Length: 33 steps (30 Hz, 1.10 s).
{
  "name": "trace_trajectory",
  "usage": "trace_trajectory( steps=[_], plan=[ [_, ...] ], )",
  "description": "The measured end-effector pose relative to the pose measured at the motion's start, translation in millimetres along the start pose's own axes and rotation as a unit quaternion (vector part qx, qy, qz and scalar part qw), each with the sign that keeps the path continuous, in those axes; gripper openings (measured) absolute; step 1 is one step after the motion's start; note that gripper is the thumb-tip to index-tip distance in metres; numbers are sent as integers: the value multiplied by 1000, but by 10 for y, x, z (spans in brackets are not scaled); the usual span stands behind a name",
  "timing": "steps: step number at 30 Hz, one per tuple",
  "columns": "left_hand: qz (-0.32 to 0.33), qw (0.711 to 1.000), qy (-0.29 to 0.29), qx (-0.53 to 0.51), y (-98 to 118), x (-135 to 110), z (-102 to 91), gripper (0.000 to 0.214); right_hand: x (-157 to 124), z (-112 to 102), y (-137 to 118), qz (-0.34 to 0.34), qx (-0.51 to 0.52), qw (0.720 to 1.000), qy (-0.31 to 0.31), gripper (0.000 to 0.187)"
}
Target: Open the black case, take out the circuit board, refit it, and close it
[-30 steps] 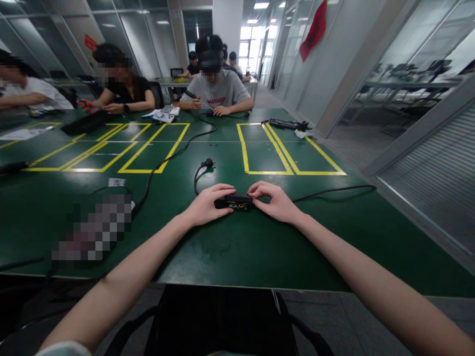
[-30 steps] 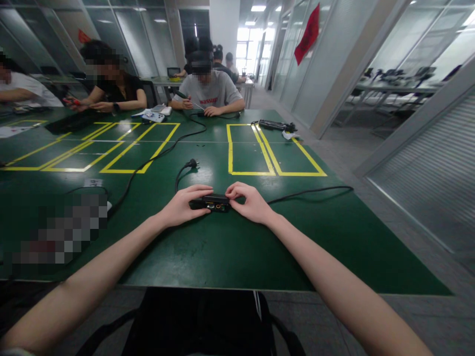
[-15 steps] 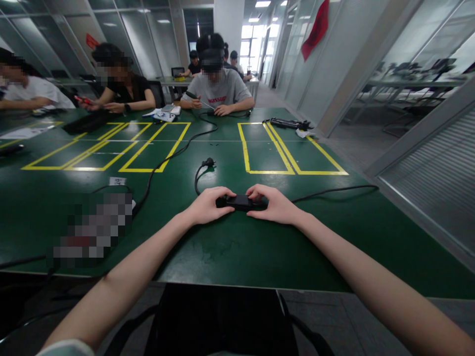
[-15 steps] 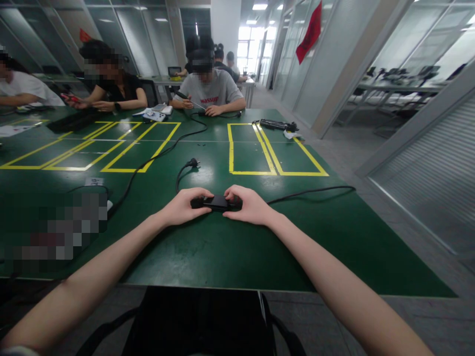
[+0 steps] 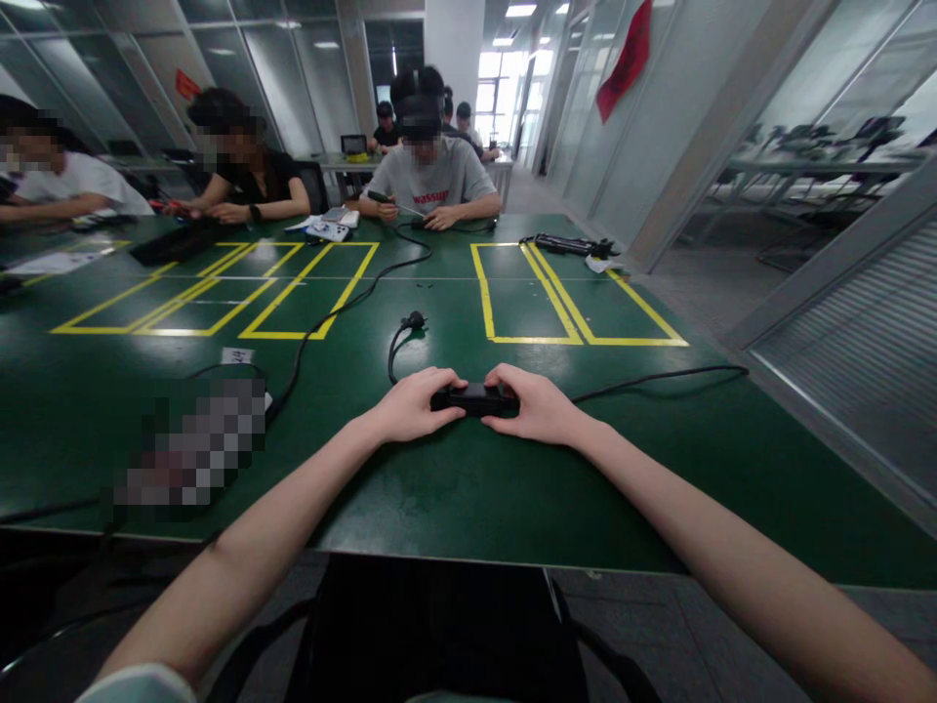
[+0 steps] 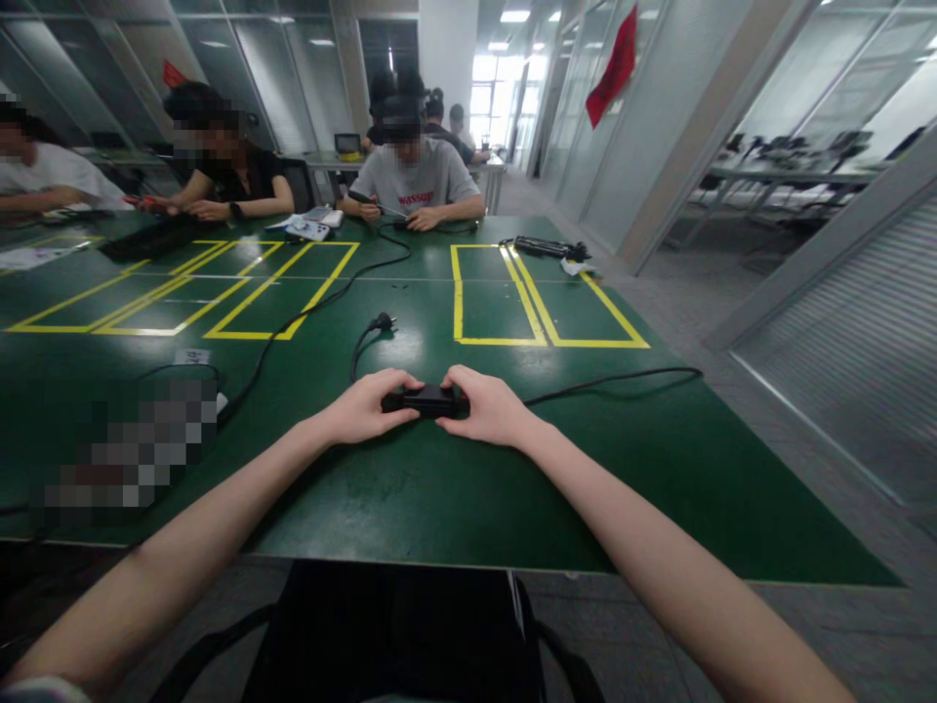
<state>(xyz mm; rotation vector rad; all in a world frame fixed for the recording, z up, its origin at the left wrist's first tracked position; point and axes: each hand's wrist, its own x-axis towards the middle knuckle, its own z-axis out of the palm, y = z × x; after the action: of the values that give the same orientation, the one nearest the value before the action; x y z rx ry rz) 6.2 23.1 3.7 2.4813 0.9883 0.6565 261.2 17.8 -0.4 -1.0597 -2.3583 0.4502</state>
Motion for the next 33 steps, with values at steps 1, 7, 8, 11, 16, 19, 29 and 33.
trace_trajectory(
  steps=[1, 7, 8, 11, 16, 19, 29, 33],
  plan=[
    [-3, 1000, -8, 7, 20, 1, -2, 26, 1, 1, -11, 9, -3, 1000, -11, 29],
    [30, 998, -30, 55, 129, -3, 20, 32, -5, 2, -61, 18, -54, 996, -67, 21],
    [34, 997, -34, 59, 128, -1, 28, 35, -6, -1, -66, 18, -61, 995, -74, 21],
    [33, 996, -42, 65, 103, 3, 46, 36, 0, -11, -80, 4, -67, 994, -91, 25],
    [32, 997, -41, 65, 92, 3, 31, 31, 16, -19, -88, -24, -71, 992, -103, 27],
    [33, 996, -40, 66, 107, 3, 14, 30, 15, -19, -81, -30, -72, 992, -103, 27],
    [39, 996, -43, 64, 118, -7, 20, 30, -3, -24, -78, -39, -62, 992, -106, 31],
    [41, 996, -41, 70, 115, -4, 19, 30, 0, -32, -81, -39, -55, 992, -106, 31]
  ],
)
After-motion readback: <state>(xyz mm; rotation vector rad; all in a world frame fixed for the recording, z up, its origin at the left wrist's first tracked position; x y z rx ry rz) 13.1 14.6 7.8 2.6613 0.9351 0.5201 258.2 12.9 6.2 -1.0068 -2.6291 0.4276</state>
